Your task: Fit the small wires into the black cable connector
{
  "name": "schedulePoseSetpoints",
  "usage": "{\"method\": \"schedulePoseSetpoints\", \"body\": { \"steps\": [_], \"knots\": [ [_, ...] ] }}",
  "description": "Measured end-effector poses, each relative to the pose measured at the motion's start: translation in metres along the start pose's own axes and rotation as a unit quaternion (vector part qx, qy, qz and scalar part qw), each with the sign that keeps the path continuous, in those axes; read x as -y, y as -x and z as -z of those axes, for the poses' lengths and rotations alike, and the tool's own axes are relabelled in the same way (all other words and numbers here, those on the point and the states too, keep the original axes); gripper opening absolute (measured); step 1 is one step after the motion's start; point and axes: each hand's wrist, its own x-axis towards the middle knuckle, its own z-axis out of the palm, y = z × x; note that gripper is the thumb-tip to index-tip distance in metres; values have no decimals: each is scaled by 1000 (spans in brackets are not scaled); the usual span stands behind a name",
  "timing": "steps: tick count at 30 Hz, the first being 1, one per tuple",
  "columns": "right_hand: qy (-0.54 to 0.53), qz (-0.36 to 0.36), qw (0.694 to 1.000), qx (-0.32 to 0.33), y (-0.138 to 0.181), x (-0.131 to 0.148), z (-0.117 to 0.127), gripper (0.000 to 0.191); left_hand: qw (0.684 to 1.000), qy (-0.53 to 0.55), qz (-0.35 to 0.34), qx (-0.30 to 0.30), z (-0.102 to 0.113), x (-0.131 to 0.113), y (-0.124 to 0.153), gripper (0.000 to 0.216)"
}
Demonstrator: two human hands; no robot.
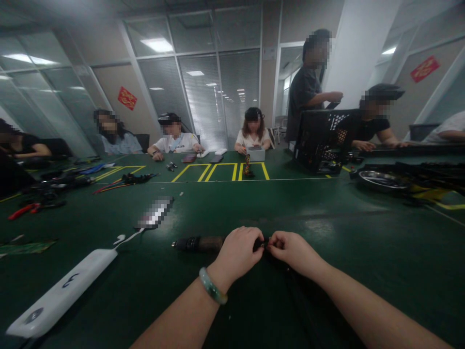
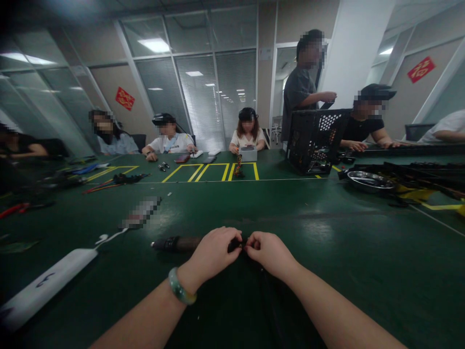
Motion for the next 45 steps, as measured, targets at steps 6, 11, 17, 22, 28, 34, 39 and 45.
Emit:
{"method": "schedulePoseSetpoints", "body": {
  "steps": [6, 11, 17, 22, 28, 34, 39, 45],
  "knots": [
    [8, -8, 1000, 6, 2, 4, 4, 15, 1000, 10, -11, 8, 0, 2, 0, 9],
    [11, -10, 1000, 4, 2, 5, 4, 16, 1000, 2, -7, 7, 2, 0, 0, 16],
    [6, -6, 1000, 2, 2, 3, 3, 15, 1000, 2, -13, 6, 2, 1, 0, 9],
    [0, -2, 1000, 3, 1, 2, 2, 16, 1000, -3, -29, 10, 1, 1, -1, 8],
    [0, 3, 1000, -3, 1, 0, 0, 16, 1000, -2, -13, -7, 3, -1, 0, 15],
    [-1, 0, 1000, 5, 1, -1, 1, 16, 999, 8, -37, 0, 2, 0, 1, 7],
    [0, 1, 1000, 0, 0, -1, 0, 16, 1000, 6, -23, -3, 4, -1, 1, 14],
    [-1, 2, 1000, 6, 1, 3, 2, 16, 1000, 2, -24, 2, 5, -3, 0, 9]
  ]
}}
